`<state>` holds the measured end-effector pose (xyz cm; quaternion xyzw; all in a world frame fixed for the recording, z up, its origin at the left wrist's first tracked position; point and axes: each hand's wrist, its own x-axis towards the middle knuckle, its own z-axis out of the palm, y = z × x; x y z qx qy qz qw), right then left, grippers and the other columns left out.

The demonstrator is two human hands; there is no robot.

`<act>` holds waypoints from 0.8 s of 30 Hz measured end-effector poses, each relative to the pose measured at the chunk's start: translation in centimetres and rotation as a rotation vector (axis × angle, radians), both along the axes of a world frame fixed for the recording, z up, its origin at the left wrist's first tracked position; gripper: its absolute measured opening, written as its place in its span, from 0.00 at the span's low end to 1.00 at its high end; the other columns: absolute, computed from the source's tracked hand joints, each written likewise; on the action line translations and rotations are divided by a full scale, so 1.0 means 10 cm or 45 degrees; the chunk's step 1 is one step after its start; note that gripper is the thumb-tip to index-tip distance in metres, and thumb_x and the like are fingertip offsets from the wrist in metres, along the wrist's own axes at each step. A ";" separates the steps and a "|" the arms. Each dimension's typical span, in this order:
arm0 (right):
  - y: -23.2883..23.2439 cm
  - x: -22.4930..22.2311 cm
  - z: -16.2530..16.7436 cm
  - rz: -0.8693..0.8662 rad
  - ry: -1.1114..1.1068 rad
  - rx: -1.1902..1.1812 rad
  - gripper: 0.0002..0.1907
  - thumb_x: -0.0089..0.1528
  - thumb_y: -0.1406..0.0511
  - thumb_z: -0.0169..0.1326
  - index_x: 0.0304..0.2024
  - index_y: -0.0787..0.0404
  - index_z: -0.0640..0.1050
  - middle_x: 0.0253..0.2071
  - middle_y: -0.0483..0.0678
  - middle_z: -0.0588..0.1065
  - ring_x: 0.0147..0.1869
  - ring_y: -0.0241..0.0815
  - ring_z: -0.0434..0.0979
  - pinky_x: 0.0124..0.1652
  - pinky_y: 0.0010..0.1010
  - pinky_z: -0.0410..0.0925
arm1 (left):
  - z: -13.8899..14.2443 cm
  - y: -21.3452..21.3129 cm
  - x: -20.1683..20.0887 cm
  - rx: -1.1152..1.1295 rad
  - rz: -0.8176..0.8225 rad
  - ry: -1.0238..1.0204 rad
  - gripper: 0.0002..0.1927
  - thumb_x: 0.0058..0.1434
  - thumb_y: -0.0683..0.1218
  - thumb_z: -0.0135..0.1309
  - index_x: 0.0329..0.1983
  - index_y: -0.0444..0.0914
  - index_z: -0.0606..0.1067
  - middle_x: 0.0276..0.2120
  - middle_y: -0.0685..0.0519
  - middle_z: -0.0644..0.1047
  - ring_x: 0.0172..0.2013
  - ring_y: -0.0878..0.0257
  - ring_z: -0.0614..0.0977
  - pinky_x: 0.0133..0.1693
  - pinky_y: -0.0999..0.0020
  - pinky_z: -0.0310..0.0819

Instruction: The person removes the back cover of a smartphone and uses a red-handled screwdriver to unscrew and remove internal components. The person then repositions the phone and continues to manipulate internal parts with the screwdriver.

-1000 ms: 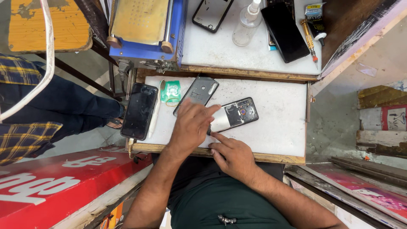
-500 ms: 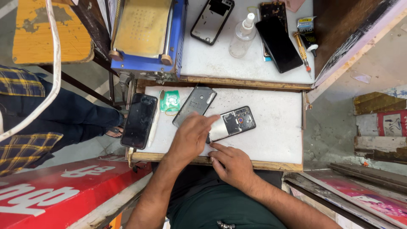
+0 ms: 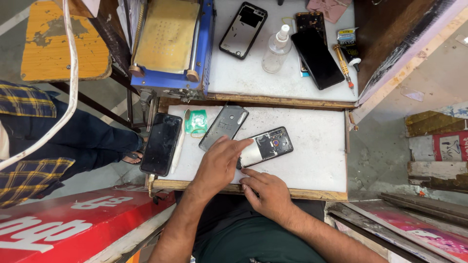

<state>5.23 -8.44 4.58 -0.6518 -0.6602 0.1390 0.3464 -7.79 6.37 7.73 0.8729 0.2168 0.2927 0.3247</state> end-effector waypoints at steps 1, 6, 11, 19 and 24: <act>-0.01 0.00 0.01 -0.004 0.003 -0.014 0.07 0.59 0.66 0.60 0.40 0.57 0.82 0.52 0.47 0.80 0.37 0.46 0.81 0.37 0.38 0.73 | 0.01 0.00 -0.01 -0.032 -0.082 -0.032 0.28 0.62 0.32 0.51 0.65 0.43 0.73 0.47 0.49 0.79 0.54 0.48 0.80 0.63 0.47 0.69; -0.02 0.00 0.03 -0.005 0.014 -0.021 0.06 0.60 0.66 0.59 0.40 0.57 0.82 0.52 0.46 0.80 0.38 0.46 0.81 0.38 0.38 0.74 | 0.04 -0.05 0.01 -0.145 0.068 -0.010 0.23 0.63 0.38 0.58 0.62 0.44 0.73 0.42 0.46 0.76 0.46 0.46 0.79 0.50 0.52 0.74; -0.04 0.03 0.05 0.010 0.044 -0.084 0.07 0.60 0.66 0.58 0.40 0.58 0.82 0.53 0.47 0.81 0.39 0.47 0.82 0.38 0.37 0.74 | 0.04 -0.07 0.03 0.119 0.015 -0.035 0.25 0.61 0.34 0.55 0.61 0.41 0.73 0.45 0.47 0.78 0.48 0.43 0.79 0.51 0.51 0.74; -0.07 0.11 0.09 0.059 0.117 -0.050 0.08 0.60 0.66 0.59 0.41 0.59 0.82 0.53 0.50 0.81 0.44 0.51 0.83 0.41 0.37 0.76 | -0.10 -0.07 0.04 0.187 0.023 0.056 0.31 0.62 0.35 0.56 0.68 0.41 0.65 0.41 0.47 0.81 0.42 0.48 0.83 0.45 0.55 0.79; -0.06 0.32 0.08 -0.005 0.376 -0.275 0.10 0.62 0.66 0.57 0.46 0.59 0.82 0.50 0.49 0.82 0.41 0.44 0.85 0.35 0.30 0.78 | -0.30 0.09 -0.20 0.015 0.440 -0.235 0.32 0.67 0.38 0.59 0.71 0.38 0.60 0.41 0.47 0.83 0.40 0.56 0.87 0.43 0.63 0.85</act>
